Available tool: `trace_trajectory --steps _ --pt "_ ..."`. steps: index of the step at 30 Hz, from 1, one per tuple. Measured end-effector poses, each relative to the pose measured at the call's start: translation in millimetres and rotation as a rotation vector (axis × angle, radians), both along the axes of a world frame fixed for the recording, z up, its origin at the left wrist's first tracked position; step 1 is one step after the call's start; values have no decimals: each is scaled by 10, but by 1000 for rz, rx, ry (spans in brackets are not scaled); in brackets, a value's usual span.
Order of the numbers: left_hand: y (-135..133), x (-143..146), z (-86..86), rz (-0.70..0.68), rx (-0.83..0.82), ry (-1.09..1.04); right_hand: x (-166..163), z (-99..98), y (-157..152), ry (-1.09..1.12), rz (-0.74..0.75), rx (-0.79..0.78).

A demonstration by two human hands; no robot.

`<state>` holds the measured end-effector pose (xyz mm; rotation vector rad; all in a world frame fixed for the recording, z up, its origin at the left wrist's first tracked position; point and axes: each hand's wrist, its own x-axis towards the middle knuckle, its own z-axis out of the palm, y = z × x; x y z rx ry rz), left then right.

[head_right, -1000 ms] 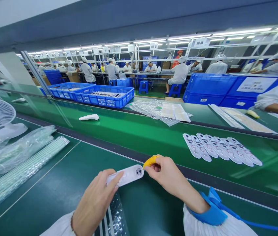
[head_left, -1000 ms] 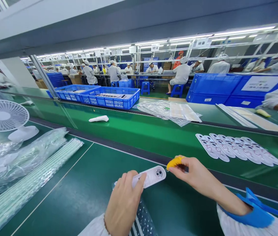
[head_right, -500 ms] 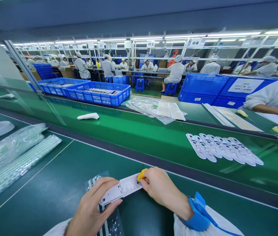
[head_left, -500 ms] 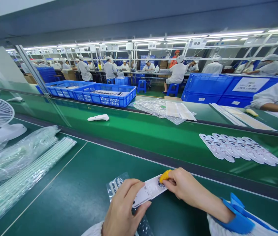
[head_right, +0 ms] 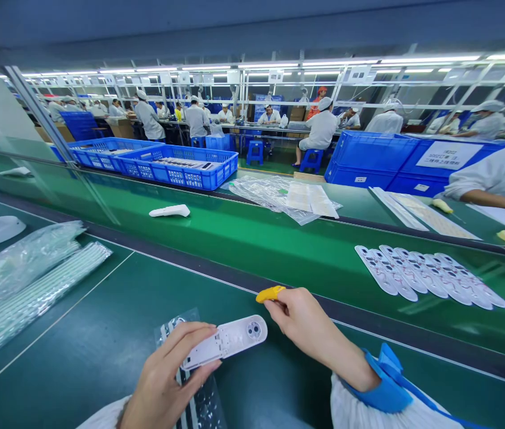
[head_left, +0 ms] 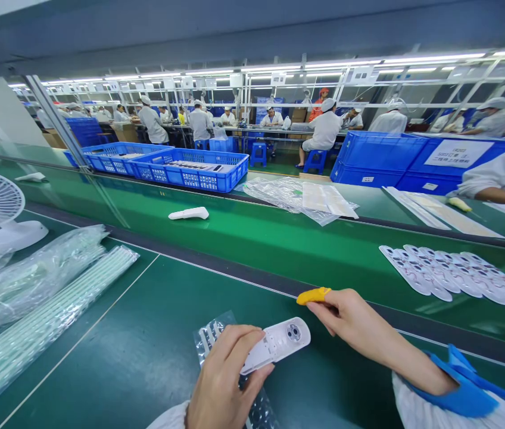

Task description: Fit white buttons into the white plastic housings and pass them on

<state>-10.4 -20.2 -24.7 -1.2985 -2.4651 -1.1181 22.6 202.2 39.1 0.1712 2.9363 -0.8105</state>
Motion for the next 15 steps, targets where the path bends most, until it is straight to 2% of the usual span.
trace_trajectory --steps 3,5,7,11,15 --pt "-2 -3 -11 2 0 10 15 -27 49 84 114 -81" --pt "-7 -8 -11 1 9 30 23 -88 54 109 242 -109" --pt "-16 -12 -2 16 30 51 16 -163 29 108 305 -127" --pt "-37 -26 19 97 108 78 -38 -276 -51 176 310 -225" --pt "-41 -58 9 121 94 96 -69 -337 -81 163 290 -246"
